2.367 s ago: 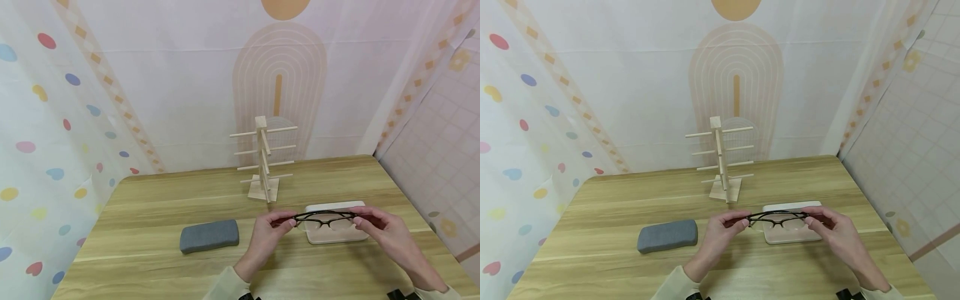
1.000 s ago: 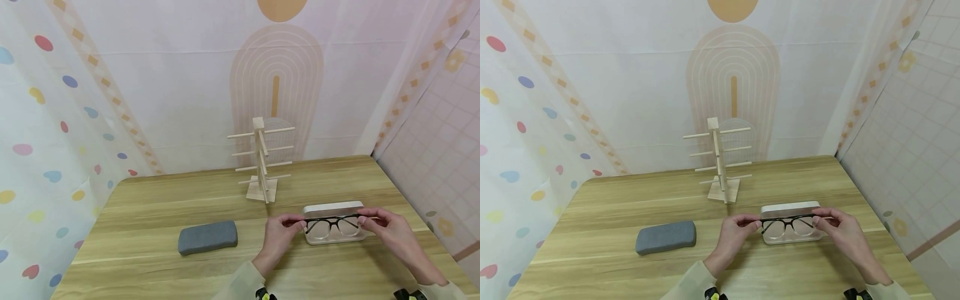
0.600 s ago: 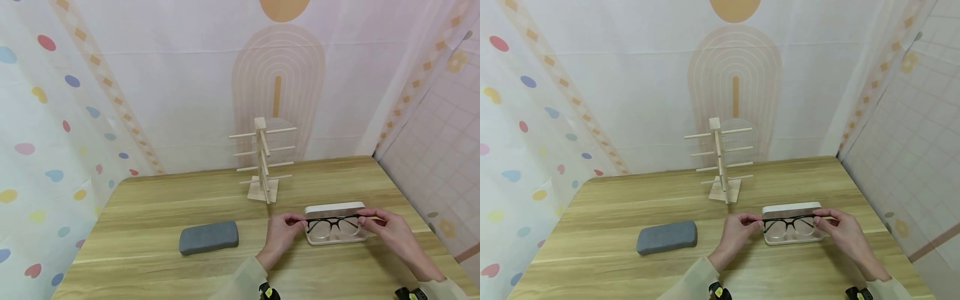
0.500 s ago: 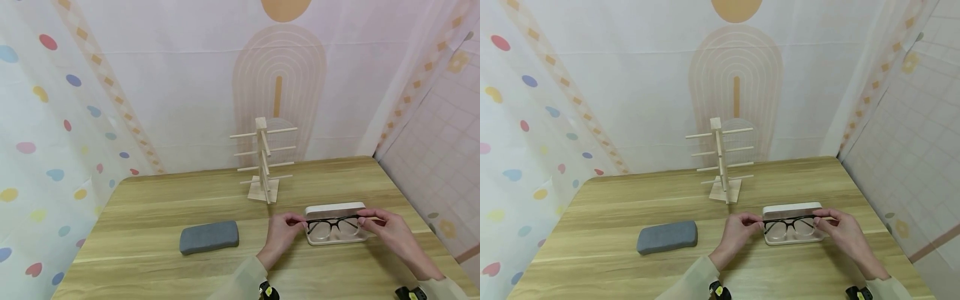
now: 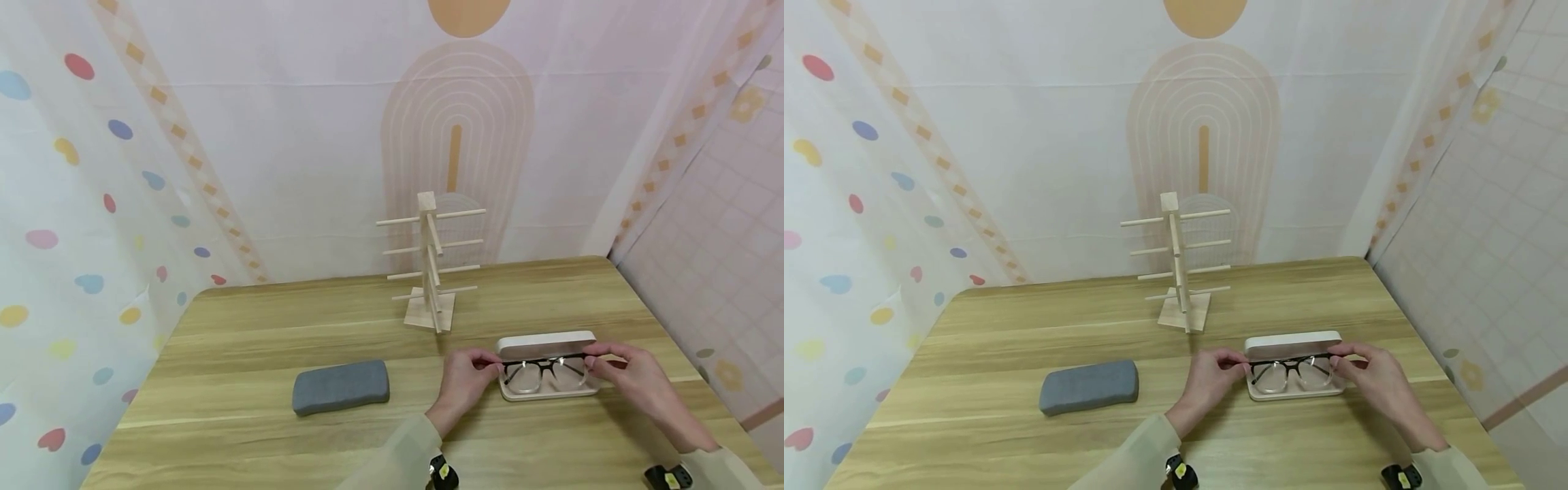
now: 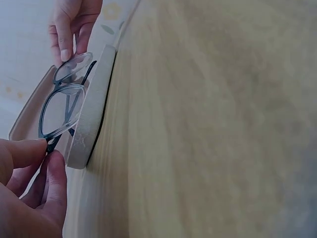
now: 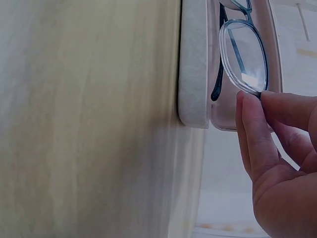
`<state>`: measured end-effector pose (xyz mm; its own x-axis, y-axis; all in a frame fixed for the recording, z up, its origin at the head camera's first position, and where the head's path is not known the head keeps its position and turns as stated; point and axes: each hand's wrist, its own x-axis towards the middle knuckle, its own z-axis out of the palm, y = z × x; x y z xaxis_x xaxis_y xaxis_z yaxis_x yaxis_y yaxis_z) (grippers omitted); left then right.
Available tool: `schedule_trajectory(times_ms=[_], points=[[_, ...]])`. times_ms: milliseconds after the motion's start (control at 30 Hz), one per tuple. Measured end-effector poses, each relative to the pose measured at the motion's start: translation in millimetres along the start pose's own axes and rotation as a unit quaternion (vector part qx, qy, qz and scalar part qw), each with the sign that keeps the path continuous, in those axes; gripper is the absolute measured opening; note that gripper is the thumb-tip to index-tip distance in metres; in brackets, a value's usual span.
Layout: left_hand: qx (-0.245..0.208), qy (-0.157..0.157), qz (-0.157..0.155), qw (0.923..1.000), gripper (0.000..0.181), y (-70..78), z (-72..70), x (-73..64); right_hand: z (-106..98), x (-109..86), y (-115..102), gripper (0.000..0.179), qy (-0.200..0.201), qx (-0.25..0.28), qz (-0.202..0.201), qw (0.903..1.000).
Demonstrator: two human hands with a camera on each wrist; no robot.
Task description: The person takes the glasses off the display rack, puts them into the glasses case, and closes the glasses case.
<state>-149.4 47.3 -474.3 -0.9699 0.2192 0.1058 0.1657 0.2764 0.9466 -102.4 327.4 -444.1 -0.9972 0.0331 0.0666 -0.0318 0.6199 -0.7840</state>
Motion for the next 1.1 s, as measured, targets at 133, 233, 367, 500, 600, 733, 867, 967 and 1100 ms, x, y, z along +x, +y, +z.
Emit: schedule_trajectory(times_ms=[133, 233, 367, 500, 600, 733, 867, 967, 1100], points=[[0.012, 0.002, 0.006, 0.9999, 0.006, -3.2, 1.6, 1.7, 1.8, 0.4, 2.5, 0.020, 0.000, 0.008, -0.007, 0.9999], [0.019, 0.004, 0.008, 0.9998, 0.006, -5.2, 2.7, 2.7, 3.3, 0.5, 4.4, 0.019, -0.002, 0.011, -0.013, 0.9999], [0.032, 0.009, 0.011, 0.9994, 0.006, -6.2, 3.6, 3.7, 4.6, 1.2, 6.6, 0.018, 0.001, 0.003, -0.020, 0.9998], [0.048, 0.012, 0.014, 0.9987, 0.007, -5.7, 3.8, 4.6, 5.2, 2.3, 8.2, 0.014, 0.008, -0.021, -0.026, 0.9994], [0.054, 0.013, 0.015, 0.9983, 0.007, -5.6, 4.2, 5.1, 4.7, 2.9, 9.0, 0.013, 0.005, -0.034, -0.021, 0.9992], [0.056, 0.012, 0.017, 0.9982, 0.007, -6.4, 3.5, 5.0, 4.0, 4.8, 9.6, 0.013, -0.002, -0.053, -0.016, 0.9985], [0.065, 0.005, 0.024, 0.9976, 0.006, -6.9, 2.8, 4.4, 2.3, 5.6, 9.9, 0.013, -0.004, -0.082, -0.017, 0.9965], [0.074, 0.000, 0.025, 0.9969, 0.009, -7.4, 1.8, 3.0, 1.0, 5.6, 10.1, 0.013, -0.004, -0.100, -0.023, 0.9947], [0.071, -0.002, 0.023, 0.9972, 0.012, -8.6, 0.0, 0.8, 0.0, 5.7, 10.3, 0.015, 0.000, -0.102, -0.028, 0.9944]])
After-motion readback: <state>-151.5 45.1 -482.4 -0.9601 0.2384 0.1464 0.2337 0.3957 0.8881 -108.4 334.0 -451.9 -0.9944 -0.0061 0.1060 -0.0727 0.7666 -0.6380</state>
